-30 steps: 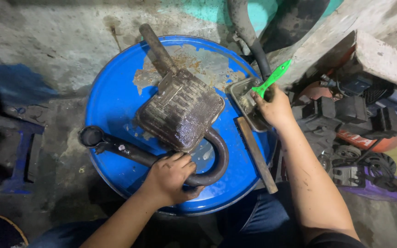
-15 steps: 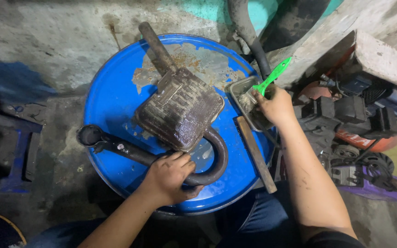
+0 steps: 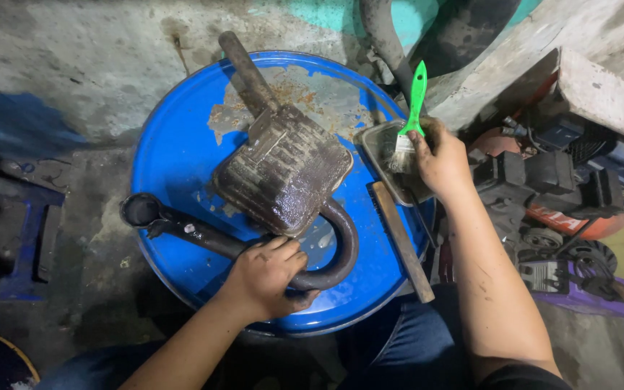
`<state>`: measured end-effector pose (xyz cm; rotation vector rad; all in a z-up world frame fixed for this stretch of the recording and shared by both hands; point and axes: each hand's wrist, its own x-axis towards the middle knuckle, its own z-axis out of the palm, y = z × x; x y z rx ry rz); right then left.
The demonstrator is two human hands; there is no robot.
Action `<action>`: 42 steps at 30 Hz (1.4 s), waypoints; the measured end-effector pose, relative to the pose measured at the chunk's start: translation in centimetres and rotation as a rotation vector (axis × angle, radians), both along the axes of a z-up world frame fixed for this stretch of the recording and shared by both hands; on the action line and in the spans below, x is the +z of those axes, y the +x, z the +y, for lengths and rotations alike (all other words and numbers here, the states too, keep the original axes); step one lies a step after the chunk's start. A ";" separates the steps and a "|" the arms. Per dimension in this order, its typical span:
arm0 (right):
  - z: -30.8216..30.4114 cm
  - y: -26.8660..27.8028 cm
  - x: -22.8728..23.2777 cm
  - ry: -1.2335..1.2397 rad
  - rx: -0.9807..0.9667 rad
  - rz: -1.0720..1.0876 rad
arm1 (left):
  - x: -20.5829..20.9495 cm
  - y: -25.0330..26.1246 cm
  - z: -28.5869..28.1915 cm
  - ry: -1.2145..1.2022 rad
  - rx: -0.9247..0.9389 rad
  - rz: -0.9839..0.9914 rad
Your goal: The person scrubs a large, dark metal part resting on a blue barrel using a green-handled brush. They then pick up a smaller cylindrical metal piece and scrub it with a wire brush, rotating it to clean different sides.
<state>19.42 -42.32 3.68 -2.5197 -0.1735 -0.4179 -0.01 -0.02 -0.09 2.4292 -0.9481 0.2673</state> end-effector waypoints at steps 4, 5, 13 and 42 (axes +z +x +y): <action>-0.1 -0.2 0.3 0.006 0.015 -0.064 | -0.1 0.0 0.0 0.027 0.001 0.043; -0.2 -0.2 0.4 -0.032 -0.034 -0.035 | -0.1 0.0 0.0 0.026 0.003 0.037; 1.8 -0.9 1.1 -0.362 -0.184 0.335 | -0.4 0.0 0.0 0.048 -0.006 0.054; 2.7 5.6 -5.9 0.987 -0.257 0.501 | -0.7 0.2 -0.2 0.122 0.019 -0.002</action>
